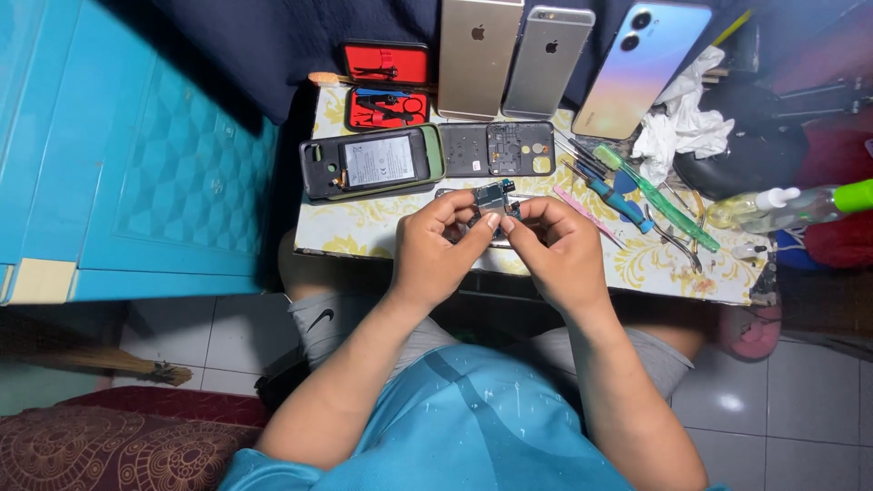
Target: The person uses tweezers to remove a small component from a disassembled phone motherboard, then handles the board with both hands, turning it over and manipulating connectors and parts. The workspace contains multiple disassembled phones and repair tools.
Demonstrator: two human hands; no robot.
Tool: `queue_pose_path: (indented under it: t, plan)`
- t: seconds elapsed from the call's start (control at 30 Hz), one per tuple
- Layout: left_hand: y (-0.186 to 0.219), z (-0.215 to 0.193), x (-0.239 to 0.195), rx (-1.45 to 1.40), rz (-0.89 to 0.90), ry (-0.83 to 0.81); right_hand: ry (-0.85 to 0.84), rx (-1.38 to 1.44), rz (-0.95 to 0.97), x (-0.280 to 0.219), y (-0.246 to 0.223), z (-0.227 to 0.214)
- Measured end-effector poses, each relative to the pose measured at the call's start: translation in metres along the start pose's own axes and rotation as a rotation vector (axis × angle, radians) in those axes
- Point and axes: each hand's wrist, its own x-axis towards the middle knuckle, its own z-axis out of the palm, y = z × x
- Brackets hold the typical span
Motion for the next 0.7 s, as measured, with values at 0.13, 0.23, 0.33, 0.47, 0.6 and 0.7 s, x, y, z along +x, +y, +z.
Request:
queue_pose_path:
  t: [0.13,0.23,0.33,0.47,0.6,0.7]
  plan:
    - [-0.009,-0.006,0.004,-0.083,0.019,0.027,-0.038,0.004,0.014,0.004,-0.009,0.008]
    - [-0.018,-0.008,0.007,-0.062,0.061,0.042,-0.042,0.006,0.064,0.009,-0.014,0.01]
    - [-0.026,-0.008,0.006,-0.078,0.089,0.063,-0.071,0.016,0.081,0.009,-0.011,0.008]
    - [-0.03,-0.007,0.005,-0.083,0.132,0.067,-0.113,-0.004,0.079,0.01,-0.011,0.006]
    - [-0.029,-0.007,0.005,-0.11,0.192,0.092,-0.141,-0.022,0.049,0.011,-0.002,0.006]
    - [-0.02,-0.011,0.003,-0.112,0.237,0.103,-0.174,-0.023,-0.047,0.015,-0.008,0.007]
